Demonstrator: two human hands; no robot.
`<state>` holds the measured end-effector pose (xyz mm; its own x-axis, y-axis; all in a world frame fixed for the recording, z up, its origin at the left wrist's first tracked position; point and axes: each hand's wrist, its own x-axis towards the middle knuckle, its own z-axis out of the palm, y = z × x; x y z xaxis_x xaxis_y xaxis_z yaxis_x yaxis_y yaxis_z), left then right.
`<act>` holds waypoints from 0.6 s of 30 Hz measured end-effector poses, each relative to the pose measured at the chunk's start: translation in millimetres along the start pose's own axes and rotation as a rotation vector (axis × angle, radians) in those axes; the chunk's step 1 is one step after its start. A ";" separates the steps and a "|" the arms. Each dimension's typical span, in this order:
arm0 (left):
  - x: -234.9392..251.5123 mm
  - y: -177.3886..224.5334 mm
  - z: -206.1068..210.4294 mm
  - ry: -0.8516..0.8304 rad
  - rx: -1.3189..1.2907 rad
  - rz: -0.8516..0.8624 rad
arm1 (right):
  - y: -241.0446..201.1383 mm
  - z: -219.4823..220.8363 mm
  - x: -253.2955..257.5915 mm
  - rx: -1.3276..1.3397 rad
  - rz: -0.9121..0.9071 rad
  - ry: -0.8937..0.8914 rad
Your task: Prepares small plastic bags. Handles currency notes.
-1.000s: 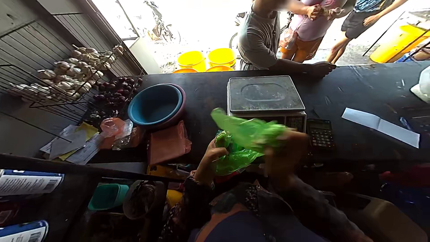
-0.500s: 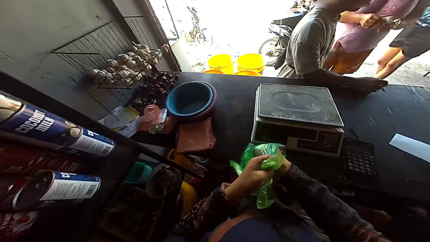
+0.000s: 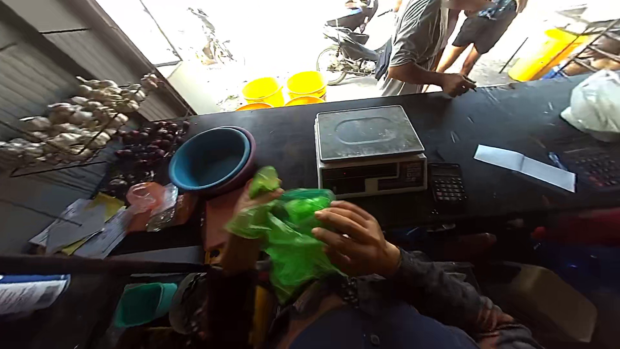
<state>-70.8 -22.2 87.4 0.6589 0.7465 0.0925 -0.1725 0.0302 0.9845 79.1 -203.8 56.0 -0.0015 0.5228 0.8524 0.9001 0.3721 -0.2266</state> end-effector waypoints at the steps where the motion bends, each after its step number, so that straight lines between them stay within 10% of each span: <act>1: 5.2 7.7 -16.6 -0.001 0.097 0.127 | 8.0 -5.3 -3.3 -0.014 0.019 0.092; 5: 74.2 70.3 -72.2 0.210 0.348 0.508 | 81.3 -38.5 -43.1 -0.197 0.379 0.278; 10: 149.7 118.4 -72.5 0.512 0.626 0.575 | 159.2 -95.2 -126.3 -0.566 1.096 0.045; 14: 157.4 49.8 -74.8 0.295 1.086 0.296 | 176.2 -118.8 -176.6 -0.637 1.404 -0.293; 18: 138.6 -31.8 -79.0 0.112 1.258 0.141 | 189.7 -134.2 -193.4 -0.704 1.411 -0.249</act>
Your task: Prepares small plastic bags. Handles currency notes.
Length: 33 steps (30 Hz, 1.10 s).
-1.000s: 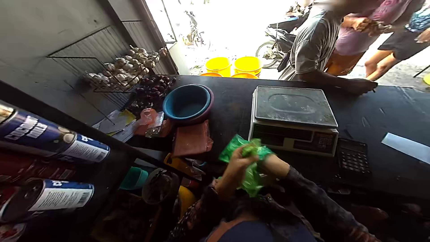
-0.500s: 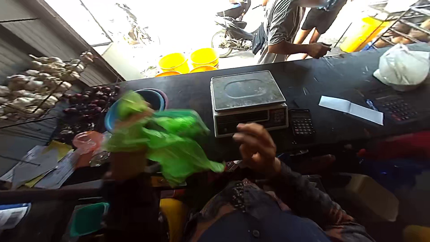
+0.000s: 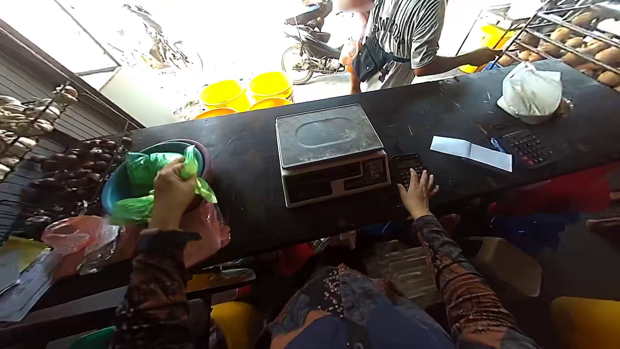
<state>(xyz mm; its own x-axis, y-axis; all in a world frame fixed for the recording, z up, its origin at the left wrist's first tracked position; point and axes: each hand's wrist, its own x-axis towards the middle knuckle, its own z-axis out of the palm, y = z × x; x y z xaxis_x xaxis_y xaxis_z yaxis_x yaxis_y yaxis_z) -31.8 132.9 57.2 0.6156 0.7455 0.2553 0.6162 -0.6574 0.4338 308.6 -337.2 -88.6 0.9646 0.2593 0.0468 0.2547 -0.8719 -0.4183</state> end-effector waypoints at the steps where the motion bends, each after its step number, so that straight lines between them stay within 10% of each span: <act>1: -14.5 -2.6 14.0 0.011 -0.010 0.016 | -1.0 -2.0 0.0 0.018 -0.031 0.027; 7: -132.0 77.3 27.5 0.228 -0.594 0.135 | -30.4 5.5 18.7 0.522 -0.123 -0.228; 10: -166.3 102.4 20.4 0.047 -0.899 0.027 | -23.4 15.2 32.8 0.693 -0.017 -0.334; 16: -178.7 93.1 82.3 -0.376 -0.053 -0.181 | -28.2 17.6 36.2 0.772 -0.014 -0.359; 33: -173.1 56.1 173.7 0.245 -0.019 -0.175 | -41.2 35.5 42.6 0.643 0.069 -0.278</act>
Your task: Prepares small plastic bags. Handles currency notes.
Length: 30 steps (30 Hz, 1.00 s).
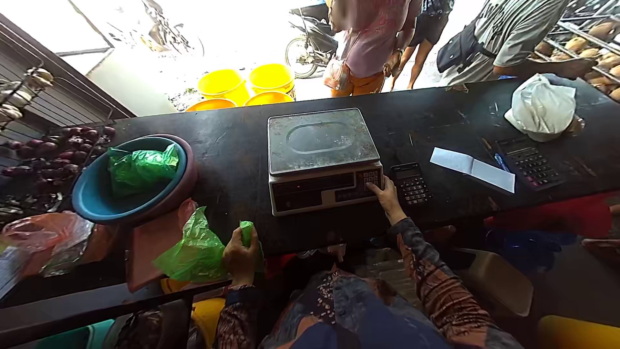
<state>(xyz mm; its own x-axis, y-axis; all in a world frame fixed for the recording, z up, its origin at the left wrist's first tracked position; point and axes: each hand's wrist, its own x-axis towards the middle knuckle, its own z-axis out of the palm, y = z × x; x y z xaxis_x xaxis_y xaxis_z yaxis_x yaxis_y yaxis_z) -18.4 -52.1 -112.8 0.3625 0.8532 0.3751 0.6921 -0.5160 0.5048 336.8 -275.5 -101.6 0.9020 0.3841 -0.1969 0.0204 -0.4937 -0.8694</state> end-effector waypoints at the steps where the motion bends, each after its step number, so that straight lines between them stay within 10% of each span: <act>1: 0.1 1.2 -1.5 -0.013 -0.002 -0.006 | -2.0 -0.4 0.2 -0.024 0.013 -0.012; 12: -2.4 -8.5 3.6 0.041 0.009 0.052 | -6.0 5.1 -9.1 0.054 -0.017 0.072; 17: -2.0 -11.6 6.0 0.046 -0.026 0.052 | -62.0 10.7 -15.0 0.068 -0.481 0.387; 25: 0.4 -1.6 -4.3 0.052 -0.231 0.059 | -142.0 -9.4 60.1 -0.283 -0.485 0.234; 30: -33.1 21.9 -34.1 -0.055 -0.741 -0.123 | -144.1 19.9 -23.6 0.062 -0.544 -0.033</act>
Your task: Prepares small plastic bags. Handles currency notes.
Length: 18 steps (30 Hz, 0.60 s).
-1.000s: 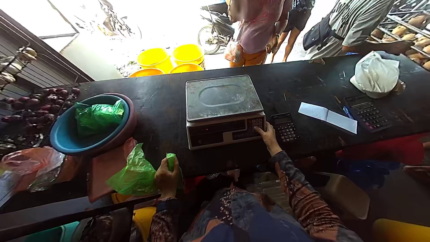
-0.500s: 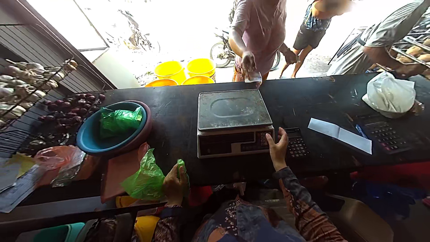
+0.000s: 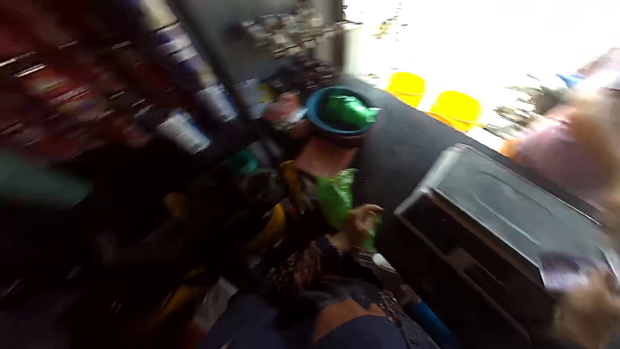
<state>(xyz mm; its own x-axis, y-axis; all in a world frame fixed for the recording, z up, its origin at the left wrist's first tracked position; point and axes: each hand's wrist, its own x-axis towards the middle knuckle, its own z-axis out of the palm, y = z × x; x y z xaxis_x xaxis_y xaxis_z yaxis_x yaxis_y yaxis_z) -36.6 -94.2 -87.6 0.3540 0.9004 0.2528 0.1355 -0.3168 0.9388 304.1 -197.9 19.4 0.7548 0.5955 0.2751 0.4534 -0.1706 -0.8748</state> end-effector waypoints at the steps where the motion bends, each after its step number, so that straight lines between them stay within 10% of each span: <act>1: -9.8 14.6 -2.9 -0.059 -0.040 -0.089 | -11.0 18.2 -23.6 0.005 -0.029 -0.032; 6: -34.0 71.7 -27.2 -0.357 -0.274 -0.323 | -35.2 83.4 -120.9 -0.092 -0.259 -0.992; 11: -55.6 54.4 -67.7 -0.067 -0.443 -0.281 | -72.7 136.2 -155.2 -0.077 -0.372 -1.294; 18: -170.8 -19.3 -275.7 1.350 -0.401 -0.600 | -62.0 130.2 -135.5 0.118 -0.271 -1.124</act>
<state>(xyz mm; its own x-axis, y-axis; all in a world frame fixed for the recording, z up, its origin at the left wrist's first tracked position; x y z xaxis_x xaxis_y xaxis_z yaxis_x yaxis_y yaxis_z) -354.8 -159.7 -84.3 -0.7699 0.5229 -0.3657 -0.3824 0.0807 0.9205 112.0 -165.8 -15.6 -0.2330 0.9725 0.0020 0.4441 0.1082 -0.8894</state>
